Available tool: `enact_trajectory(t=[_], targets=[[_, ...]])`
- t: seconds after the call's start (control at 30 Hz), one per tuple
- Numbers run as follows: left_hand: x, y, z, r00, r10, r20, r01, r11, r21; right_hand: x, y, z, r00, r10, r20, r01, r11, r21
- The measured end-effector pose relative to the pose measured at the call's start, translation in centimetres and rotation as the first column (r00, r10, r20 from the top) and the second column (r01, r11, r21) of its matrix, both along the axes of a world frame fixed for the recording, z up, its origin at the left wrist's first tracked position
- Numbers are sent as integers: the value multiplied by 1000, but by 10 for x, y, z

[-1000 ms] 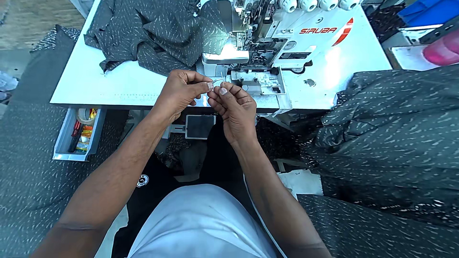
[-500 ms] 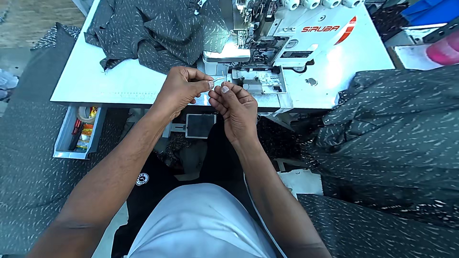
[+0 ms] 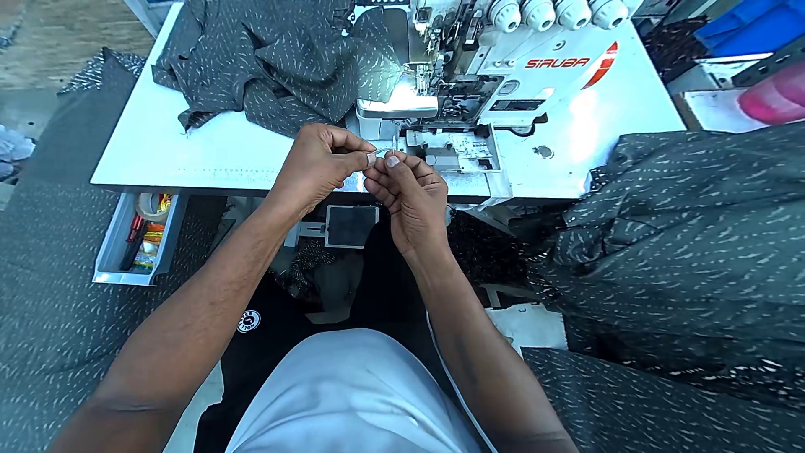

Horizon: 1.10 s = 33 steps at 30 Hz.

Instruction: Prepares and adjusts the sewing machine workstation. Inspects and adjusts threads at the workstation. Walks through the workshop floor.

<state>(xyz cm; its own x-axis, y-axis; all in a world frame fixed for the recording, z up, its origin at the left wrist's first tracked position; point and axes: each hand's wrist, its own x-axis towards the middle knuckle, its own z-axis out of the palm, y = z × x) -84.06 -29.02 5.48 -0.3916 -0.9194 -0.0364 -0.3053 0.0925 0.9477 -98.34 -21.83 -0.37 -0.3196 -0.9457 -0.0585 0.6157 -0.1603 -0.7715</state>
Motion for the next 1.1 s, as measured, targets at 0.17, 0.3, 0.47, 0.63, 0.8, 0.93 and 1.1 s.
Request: enact_trajectory(t=[0.17,0.3,0.47,0.63,0.8,0.93,1.1], targets=[[0,0,1,1000,-15,21,15,1000,13,-1,-2,-1,1000,1,-20,-1,1000,-4],[-1,0,1,999,-26,47,26,1000,-5,-2,-2,0,999,11,-35,-11,1000,-3],[-2,-3,2,999,-23,38,23,1000,12,-3,-3,1,999,18,-31,-18,1000,-10],[-6,-7,6,999,-16,35,15,1000,21,-5,-8,4,1000,10,-12,-10,1000,-21],[-8,-10,8,999,-2,35,1,999,36,-7,-10,6,1000,13,2,-13,1000,-17],[-9,-11,6,1000,-3,24,2,999,41,-7,-11,6,1000,2,4,-2,1000,-5],[-10,-13,4,1000,-10,24,10,1000,28,-8,-12,4,1000,1,5,-1,1000,2]])
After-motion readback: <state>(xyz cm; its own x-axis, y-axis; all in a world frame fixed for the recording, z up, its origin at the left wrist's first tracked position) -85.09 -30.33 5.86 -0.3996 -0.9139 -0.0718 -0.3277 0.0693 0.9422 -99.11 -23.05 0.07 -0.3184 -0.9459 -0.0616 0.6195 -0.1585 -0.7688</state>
